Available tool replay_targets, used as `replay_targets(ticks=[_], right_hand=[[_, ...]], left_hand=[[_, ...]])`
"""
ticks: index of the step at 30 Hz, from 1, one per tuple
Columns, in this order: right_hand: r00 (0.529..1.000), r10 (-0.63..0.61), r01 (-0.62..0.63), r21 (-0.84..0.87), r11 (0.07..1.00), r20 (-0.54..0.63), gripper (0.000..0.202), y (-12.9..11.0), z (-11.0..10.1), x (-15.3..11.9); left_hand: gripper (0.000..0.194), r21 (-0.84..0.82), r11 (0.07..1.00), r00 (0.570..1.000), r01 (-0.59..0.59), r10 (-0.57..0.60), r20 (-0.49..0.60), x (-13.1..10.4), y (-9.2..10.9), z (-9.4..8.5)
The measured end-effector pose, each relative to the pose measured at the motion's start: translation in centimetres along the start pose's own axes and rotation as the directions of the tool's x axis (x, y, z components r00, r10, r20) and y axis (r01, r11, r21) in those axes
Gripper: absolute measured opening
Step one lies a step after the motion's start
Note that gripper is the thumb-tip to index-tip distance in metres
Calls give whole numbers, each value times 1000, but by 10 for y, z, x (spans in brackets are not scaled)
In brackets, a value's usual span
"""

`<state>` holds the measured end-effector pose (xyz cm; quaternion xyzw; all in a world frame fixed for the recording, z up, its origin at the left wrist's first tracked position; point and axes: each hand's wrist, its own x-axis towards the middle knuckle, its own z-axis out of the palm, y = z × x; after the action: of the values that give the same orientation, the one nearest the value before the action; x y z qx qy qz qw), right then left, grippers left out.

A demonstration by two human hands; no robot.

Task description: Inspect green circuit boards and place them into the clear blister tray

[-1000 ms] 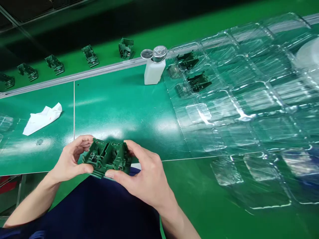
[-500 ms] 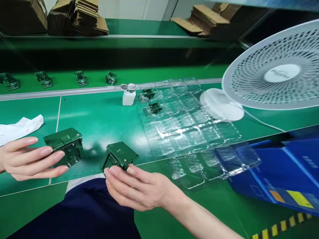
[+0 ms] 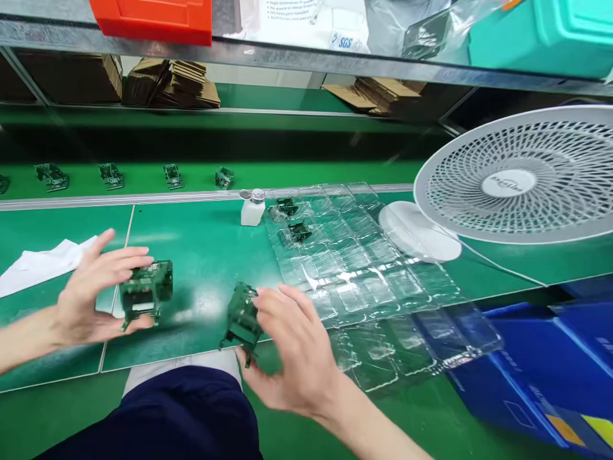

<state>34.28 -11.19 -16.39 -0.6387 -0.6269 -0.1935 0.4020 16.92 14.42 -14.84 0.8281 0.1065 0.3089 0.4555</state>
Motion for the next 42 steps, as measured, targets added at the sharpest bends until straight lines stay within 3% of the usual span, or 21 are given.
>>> replay_targets(ticks=[1, 2, 3, 4, 5, 6, 7, 9, 11, 12, 14, 16, 18, 20, 23, 26, 29, 31, 38, 42], right_hand=[[962, 263, -241, 240, 940, -68, 42, -1, 8, -1], [849, 525, -424, 511, 748, -63, 41, -2, 17, -1], [687, 726, -497, 740, 453, 16, 37, -4, 26, 1], [523, 841, -453, 881, 136, 139, 34, -6, 35, 5], [391, 879, -338, 931, -138, 272, 33, -9, 43, 10], [306, 872, -197, 922, -333, 381, 34, -11, 51, 15], [256, 854, -75, 890, -450, 453, 33, -13, 58, 20], [237, 828, 49, 845, -533, 509, 30, -16, 68, 27], [280, 834, -8, 870, -493, 475, 31, -15, 75, 25], [318, 856, -91, 912, -401, 408, 34, -12, 78, 20], [440, 875, -322, 945, -55, 201, 38, -2, 85, 2], [608, 792, -520, 782, 345, 55, 48, 10, 96, -24], [732, 677, -602, 539, 590, 76, 54, 19, 114, -49], [800, 581, -587, 391, 709, 147, 48, 22, 134, -68], [851, 499, -523, 317, 791, 160, 45, 19, 157, -78], [854, 504, -520, 280, 807, 130, 46, 18, 166, -74], [850, 511, -526, 273, 805, 131, 45, 19, 166, -70], [852, 507, -523, 278, 806, 130, 45, 20, 165, -71], [841, 522, -539, 287, 792, 141, 48, 19, 166, -76], [837, 529, -545, 305, 781, 141, 47, 19, 165, -74]], left_hand=[[45, -141, 981, 982, 133, -150, -117, -7, -1, 9], [52, -328, 902, 927, 280, -342, -151, -12, 0, 17], [56, -521, 750, 840, 407, -531, -108, -15, 1, 26], [57, -680, 547, 741, 488, -672, -9, -16, 4, 35], [59, -787, 342, 655, 513, -749, 102, -15, 7, 43], [59, -851, 175, 599, 495, -778, 189, -14, 11, 50], [59, -884, 61, 571, 463, -783, 245, -12, 13, 56], [56, -907, -28, 577, 420, -763, 291, -10, 14, 64], [55, -905, 44, 634, 423, -728, 261, -13, 4, 66], [54, -894, 160, 685, 419, -702, 195, -16, -6, 65], [55, -763, 525, 815, 379, -579, 6, -25, -34, 59], [62, -448, 835, 917, 318, -391, -78, -38, -68, 52], [61, -185, 926, 943, 330, -332, 21, -52, -98, 45], [58, -91, 931, 932, 354, -343, 117, -64, -116, 42], [67, -157, 938, 949, 310, -293, 120, -71, -122, 46], [60, -268, 918, 956, 293, -290, 50, -65, -117, 55], [29, -269, 895, 928, 355, -373, -14, -57, -113, 61], [19, -238, 898, 920, 369, -390, -46, -53, -113, 64], [21, -189, 936, 941, 296, -320, -113, -52, -112, 68], [24, -166, 951, 955, 262, -281, -98, -56, -114, 69]])
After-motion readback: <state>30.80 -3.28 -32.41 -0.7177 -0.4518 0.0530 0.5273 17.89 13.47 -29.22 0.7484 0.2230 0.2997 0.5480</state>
